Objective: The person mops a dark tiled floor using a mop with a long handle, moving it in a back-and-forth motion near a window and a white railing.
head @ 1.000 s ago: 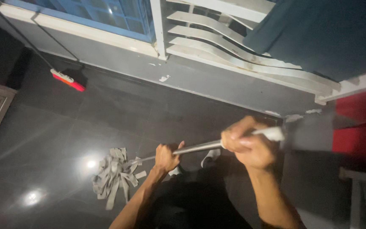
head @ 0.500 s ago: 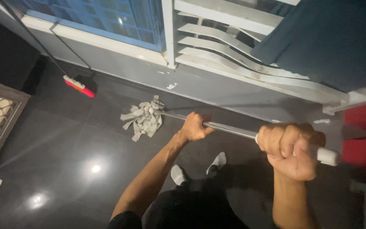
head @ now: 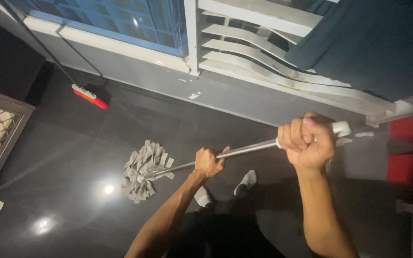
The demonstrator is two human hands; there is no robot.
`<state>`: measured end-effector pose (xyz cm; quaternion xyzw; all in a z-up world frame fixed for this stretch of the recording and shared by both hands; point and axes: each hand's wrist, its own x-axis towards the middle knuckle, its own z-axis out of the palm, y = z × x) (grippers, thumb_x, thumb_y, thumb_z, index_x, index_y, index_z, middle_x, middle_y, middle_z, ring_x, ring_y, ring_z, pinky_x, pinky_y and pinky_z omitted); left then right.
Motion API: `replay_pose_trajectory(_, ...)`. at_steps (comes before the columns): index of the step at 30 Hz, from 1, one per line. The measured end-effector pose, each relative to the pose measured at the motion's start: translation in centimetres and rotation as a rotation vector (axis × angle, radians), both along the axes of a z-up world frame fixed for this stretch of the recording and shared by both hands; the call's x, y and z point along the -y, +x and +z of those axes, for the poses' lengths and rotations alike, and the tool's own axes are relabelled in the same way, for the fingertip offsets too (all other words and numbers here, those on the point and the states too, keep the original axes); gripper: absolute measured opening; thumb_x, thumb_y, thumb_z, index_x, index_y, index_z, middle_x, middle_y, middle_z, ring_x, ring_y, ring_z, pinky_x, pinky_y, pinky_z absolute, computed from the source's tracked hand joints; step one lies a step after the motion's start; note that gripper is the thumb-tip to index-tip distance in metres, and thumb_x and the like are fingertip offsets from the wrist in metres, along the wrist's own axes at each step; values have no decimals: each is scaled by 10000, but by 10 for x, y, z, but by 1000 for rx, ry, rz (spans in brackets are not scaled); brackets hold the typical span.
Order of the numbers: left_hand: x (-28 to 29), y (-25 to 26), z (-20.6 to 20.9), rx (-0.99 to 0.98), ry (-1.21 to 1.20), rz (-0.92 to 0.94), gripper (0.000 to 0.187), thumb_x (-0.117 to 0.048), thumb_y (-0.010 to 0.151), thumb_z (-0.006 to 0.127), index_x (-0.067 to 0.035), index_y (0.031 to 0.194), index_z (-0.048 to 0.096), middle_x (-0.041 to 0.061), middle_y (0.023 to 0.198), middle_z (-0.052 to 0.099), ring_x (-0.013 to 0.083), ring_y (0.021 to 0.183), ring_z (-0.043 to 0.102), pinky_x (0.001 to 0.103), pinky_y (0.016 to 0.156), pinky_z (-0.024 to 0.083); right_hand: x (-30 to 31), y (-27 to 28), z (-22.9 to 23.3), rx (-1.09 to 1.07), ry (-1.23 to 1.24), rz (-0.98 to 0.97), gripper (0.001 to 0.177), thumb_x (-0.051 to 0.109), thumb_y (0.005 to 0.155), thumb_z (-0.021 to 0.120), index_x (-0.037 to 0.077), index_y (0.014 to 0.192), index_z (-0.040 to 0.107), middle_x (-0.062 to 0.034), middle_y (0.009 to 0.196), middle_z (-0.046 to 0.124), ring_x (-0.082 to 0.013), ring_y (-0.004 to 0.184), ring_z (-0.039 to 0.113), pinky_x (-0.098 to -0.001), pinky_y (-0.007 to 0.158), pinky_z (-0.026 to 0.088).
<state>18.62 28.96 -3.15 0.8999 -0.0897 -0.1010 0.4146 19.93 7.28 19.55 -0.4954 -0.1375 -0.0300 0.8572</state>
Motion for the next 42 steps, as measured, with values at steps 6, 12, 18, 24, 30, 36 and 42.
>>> replay_pose_trajectory(6,11,19,11,268,-29,2,638,-488,1002,518,-65,552,677,140,478,598,342,404,539,442,531,463,1,-23,27,186,-69,-1,302,88,940,400,145,649,341,-20,505,324,-107,404,194,-344,449,260)
replay_pose_trajectory(12,22,72,-3,117,-120,-78,483,-459,926,565,-84,697,766,151,496,633,343,399,580,437,498,475,-10,-39,29,348,-161,17,289,42,906,425,125,642,341,-24,534,325,-118,427,213,-331,414,272)
replay_pose_trajectory(18,30,101,-38,374,-161,-105,330,-357,918,611,-120,851,830,140,555,642,277,457,576,411,581,516,-2,5,22,388,-78,-2,331,52,924,379,130,605,338,-10,507,325,-127,434,224,-336,417,288)
replay_pose_trajectory(24,19,87,-28,-60,84,9,660,-547,1036,499,-51,654,709,166,557,631,411,485,618,489,583,515,-9,36,29,300,-119,11,311,101,916,372,151,612,329,-2,463,273,-109,406,145,-319,381,255)
replay_pose_trajectory(30,-1,49,-14,168,48,161,575,-483,995,545,-40,673,719,214,574,634,439,566,641,498,616,520,-13,46,24,102,-64,117,322,129,950,393,159,635,335,-2,480,289,-127,398,181,-340,396,267)
replay_pose_trajectory(36,-1,12,-53,239,72,140,396,-373,889,587,-37,729,723,213,614,657,437,584,667,501,638,535,-22,64,6,-98,-1,-2,365,164,979,443,166,624,358,5,494,290,-143,398,199,-344,414,266)
replay_pose_trajectory(42,1,14,-20,162,46,187,552,-407,975,594,-32,576,661,223,548,604,456,540,611,516,598,512,-18,41,19,17,-38,76,339,135,959,415,164,632,334,8,480,278,-112,402,176,-327,404,246)
